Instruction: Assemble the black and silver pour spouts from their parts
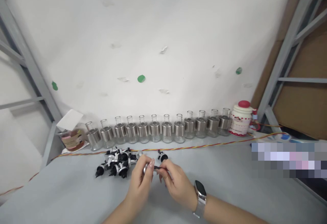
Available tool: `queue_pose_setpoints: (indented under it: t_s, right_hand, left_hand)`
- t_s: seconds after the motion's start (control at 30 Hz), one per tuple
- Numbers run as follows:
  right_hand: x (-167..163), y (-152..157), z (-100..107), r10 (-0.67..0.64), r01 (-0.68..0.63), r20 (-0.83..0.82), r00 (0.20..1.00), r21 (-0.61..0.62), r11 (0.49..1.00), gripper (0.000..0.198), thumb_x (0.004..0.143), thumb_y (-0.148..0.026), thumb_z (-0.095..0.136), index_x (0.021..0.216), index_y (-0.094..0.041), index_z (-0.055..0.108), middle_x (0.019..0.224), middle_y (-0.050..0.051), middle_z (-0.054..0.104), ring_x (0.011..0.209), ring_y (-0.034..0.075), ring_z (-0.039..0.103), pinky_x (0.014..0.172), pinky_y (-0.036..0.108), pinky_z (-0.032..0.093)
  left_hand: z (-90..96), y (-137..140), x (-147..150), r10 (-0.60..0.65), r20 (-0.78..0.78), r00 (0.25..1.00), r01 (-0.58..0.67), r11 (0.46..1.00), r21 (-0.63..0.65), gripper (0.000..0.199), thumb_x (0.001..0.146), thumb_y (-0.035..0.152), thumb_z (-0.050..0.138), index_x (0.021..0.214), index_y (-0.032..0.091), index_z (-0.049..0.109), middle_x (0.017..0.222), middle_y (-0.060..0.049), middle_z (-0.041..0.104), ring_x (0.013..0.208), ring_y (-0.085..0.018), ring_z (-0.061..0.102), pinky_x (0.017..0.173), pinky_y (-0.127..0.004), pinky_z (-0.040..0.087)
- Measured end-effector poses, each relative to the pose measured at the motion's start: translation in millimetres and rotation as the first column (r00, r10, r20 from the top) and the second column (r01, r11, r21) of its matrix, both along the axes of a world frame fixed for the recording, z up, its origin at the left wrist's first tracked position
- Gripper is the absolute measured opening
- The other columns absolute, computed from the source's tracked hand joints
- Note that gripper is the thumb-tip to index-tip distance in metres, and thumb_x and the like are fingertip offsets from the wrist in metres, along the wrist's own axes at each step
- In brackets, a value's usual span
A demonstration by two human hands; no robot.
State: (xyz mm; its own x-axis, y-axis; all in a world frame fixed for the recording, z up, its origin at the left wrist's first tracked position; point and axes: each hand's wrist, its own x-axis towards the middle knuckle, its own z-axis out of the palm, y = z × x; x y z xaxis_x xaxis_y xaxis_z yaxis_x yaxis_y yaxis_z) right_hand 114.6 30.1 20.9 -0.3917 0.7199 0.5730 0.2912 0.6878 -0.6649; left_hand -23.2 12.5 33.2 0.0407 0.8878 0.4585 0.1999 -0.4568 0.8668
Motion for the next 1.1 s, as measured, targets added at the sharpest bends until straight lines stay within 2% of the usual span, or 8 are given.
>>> queue_pose_setpoints:
  t_s: [0.17,0.33,0.5,0.7,0.97,1.1]
  right_hand:
    - [1,3,-1,0.045,-0.046,-0.019,0.999,-0.062,0.997,0.021,0.089,-0.030,0.031,0.072,-0.021,0.039,0.054,-0.005,0.043,0.049,0.010,0.043,0.053,0.021,0.034]
    - [2,7,-5,0.062,-0.063,-0.022,0.998,-0.056,0.996,0.021,0.089,-0.029,0.029,0.072,-0.021,0.038,0.055,-0.005,0.042,0.048,0.010,0.041,0.052,0.021,0.033]
    - [3,8,-5,0.070,-0.071,-0.018,0.997,-0.068,0.995,0.021,0.088,-0.030,0.031,0.070,-0.021,0.037,0.054,-0.005,0.041,0.048,0.010,0.040,0.052,0.022,0.033]
    - [2,8,-2,0.051,-0.062,-0.069,0.996,-0.170,0.983,0.023,0.089,-0.032,0.031,0.070,-0.021,0.038,0.053,-0.006,0.041,0.046,0.009,0.040,0.052,0.021,0.033]
    - [-1,4,-3,0.101,-0.115,-0.077,0.992,-0.206,0.972,0.025,0.089,-0.033,0.033,0.069,-0.021,0.040,0.054,-0.005,0.043,0.047,0.009,0.041,0.051,0.020,0.033]
    - [-1,8,-2,0.079,-0.101,-0.101,0.992,-0.239,0.966,0.025,0.089,-0.035,0.030,0.073,-0.021,0.043,0.057,-0.005,0.045,0.048,0.008,0.043,0.051,0.020,0.035]
  left_hand:
    - [-0.6,0,4,0.003,0.069,0.998,0.004,0.995,-0.102,0.022,0.085,0.033,0.038,0.068,0.020,0.043,0.056,0.007,0.034,0.051,-0.009,0.033,0.050,-0.021,0.027]
    - [-2.4,1,8,-0.022,0.198,0.980,0.068,0.971,-0.228,0.022,0.084,0.035,0.039,0.069,0.021,0.041,0.047,0.009,0.031,0.044,-0.007,0.026,0.044,-0.019,0.022]
    - [-4.6,3,8,-0.031,0.230,0.973,0.087,0.967,-0.238,0.021,0.084,0.034,0.040,0.068,0.020,0.040,0.047,0.009,0.030,0.044,-0.007,0.027,0.044,-0.019,0.022]
    - [-4.1,6,9,-0.015,0.270,0.963,0.086,0.964,-0.252,0.020,0.083,0.035,0.041,0.070,0.021,0.041,0.048,0.010,0.030,0.043,-0.006,0.027,0.042,-0.018,0.020]
    - [-3.3,7,10,0.006,0.308,0.952,0.091,0.950,-0.299,0.024,0.081,0.040,0.044,0.067,0.020,0.041,0.043,0.010,0.031,0.039,-0.005,0.025,0.039,-0.018,0.017]
    - [-5.2,11,10,0.058,0.423,0.904,0.117,0.919,-0.376,0.023,0.079,0.038,0.048,0.065,0.021,0.039,0.040,0.011,0.032,0.036,-0.004,0.025,0.038,-0.018,0.014]
